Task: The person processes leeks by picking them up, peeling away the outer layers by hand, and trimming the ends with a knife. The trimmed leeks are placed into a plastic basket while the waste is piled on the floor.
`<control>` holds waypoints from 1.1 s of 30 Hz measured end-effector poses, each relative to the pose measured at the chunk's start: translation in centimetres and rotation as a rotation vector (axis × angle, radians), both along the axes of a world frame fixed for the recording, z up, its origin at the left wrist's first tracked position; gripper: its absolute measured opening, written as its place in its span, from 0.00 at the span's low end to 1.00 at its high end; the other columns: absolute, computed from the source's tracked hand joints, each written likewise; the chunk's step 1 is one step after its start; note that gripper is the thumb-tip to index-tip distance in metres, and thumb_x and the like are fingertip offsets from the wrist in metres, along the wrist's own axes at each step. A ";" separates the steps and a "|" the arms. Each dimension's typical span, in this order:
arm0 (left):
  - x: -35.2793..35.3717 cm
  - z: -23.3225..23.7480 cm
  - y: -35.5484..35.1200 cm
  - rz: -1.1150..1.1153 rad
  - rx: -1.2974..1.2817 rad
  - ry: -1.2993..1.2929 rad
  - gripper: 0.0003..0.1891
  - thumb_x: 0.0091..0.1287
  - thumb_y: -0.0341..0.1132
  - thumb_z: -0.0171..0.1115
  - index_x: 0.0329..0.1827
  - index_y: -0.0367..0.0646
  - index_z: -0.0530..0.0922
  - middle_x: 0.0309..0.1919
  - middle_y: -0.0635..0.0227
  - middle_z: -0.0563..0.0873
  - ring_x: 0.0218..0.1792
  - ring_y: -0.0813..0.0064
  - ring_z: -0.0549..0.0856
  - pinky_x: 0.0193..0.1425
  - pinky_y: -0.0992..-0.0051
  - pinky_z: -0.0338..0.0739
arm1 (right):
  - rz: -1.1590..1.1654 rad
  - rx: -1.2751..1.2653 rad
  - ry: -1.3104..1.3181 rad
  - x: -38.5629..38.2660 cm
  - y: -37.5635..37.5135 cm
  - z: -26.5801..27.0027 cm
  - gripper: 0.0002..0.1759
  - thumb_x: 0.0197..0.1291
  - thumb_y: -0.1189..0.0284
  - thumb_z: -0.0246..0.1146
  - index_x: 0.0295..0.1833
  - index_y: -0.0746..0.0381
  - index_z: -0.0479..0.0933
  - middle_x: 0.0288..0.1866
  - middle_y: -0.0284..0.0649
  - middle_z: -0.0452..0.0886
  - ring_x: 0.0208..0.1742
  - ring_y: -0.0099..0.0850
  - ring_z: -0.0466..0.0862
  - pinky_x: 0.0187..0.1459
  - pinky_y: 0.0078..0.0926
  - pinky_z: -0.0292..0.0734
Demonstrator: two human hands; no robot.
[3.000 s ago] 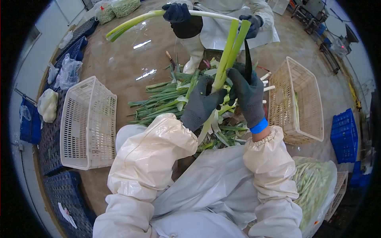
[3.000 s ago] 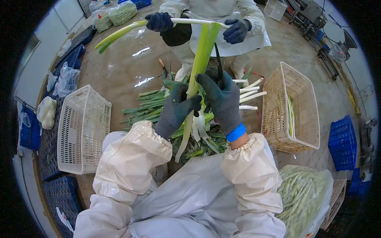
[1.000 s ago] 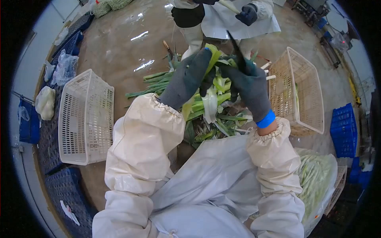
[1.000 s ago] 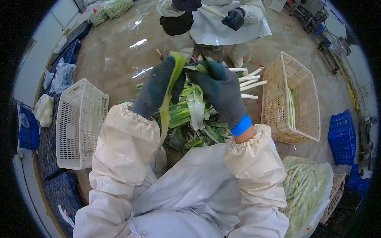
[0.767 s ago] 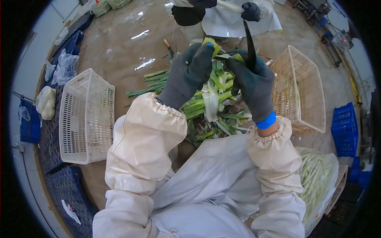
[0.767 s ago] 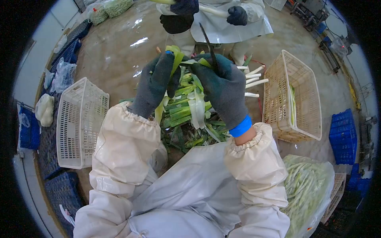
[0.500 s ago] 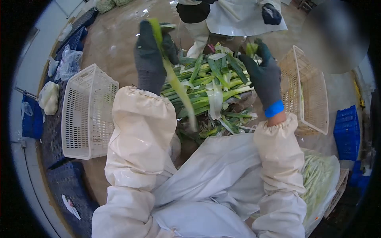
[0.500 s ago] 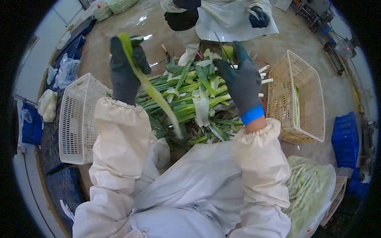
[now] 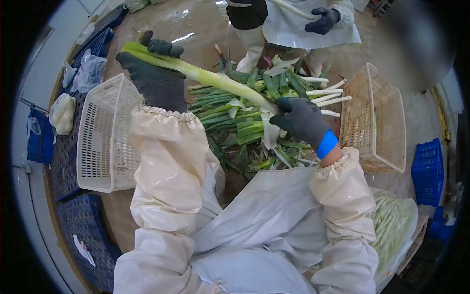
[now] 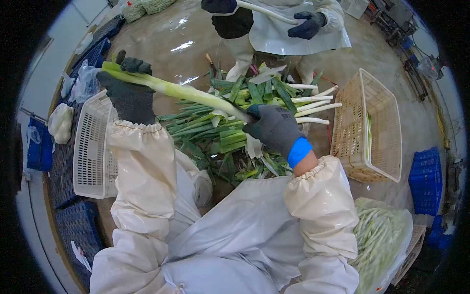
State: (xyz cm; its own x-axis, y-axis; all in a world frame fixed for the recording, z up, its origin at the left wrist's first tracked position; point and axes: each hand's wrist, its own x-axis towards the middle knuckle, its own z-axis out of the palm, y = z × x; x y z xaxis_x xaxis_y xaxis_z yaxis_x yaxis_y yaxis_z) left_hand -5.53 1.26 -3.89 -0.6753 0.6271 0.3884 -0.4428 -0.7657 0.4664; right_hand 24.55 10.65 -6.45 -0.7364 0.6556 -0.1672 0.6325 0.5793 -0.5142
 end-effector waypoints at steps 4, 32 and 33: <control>0.5 -0.7 0.8 0.268 -0.131 -0.140 0.40 0.66 0.69 0.44 0.56 0.35 0.72 0.40 0.55 0.83 0.42 0.56 0.82 0.53 0.53 0.76 | -0.083 0.254 0.298 1.7 0.9 1.9 0.20 0.51 0.66 0.70 0.51 0.60 0.82 0.37 0.47 0.84 0.39 0.40 0.85 0.43 0.33 0.78; 1.5 -4.7 3.2 -0.549 0.061 0.137 0.23 0.76 0.42 0.42 0.63 0.30 0.69 0.53 0.51 0.82 0.58 0.55 0.80 0.67 0.54 0.72 | -1.100 0.820 -0.257 40.2 15.3 3.5 0.25 0.52 0.59 0.69 0.51 0.65 0.80 0.35 0.50 0.85 0.30 0.42 0.86 0.35 0.37 0.80; 1.2 -4.5 2.9 -0.534 0.047 0.123 0.23 0.76 0.42 0.42 0.63 0.30 0.70 0.53 0.51 0.82 0.58 0.55 0.80 0.67 0.54 0.72 | -1.003 0.997 -0.237 39.3 17.1 2.5 0.26 0.54 0.58 0.68 0.54 0.63 0.79 0.38 0.50 0.86 0.34 0.42 0.87 0.39 0.36 0.81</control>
State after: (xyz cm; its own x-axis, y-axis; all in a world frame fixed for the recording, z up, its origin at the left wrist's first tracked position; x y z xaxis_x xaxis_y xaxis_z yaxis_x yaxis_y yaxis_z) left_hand -4.36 4.20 -8.39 -0.2157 0.8503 0.4801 -0.7196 -0.4707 0.5105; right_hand 63.80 27.78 -3.91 0.0786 0.7866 0.6125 0.9944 -0.1053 0.0076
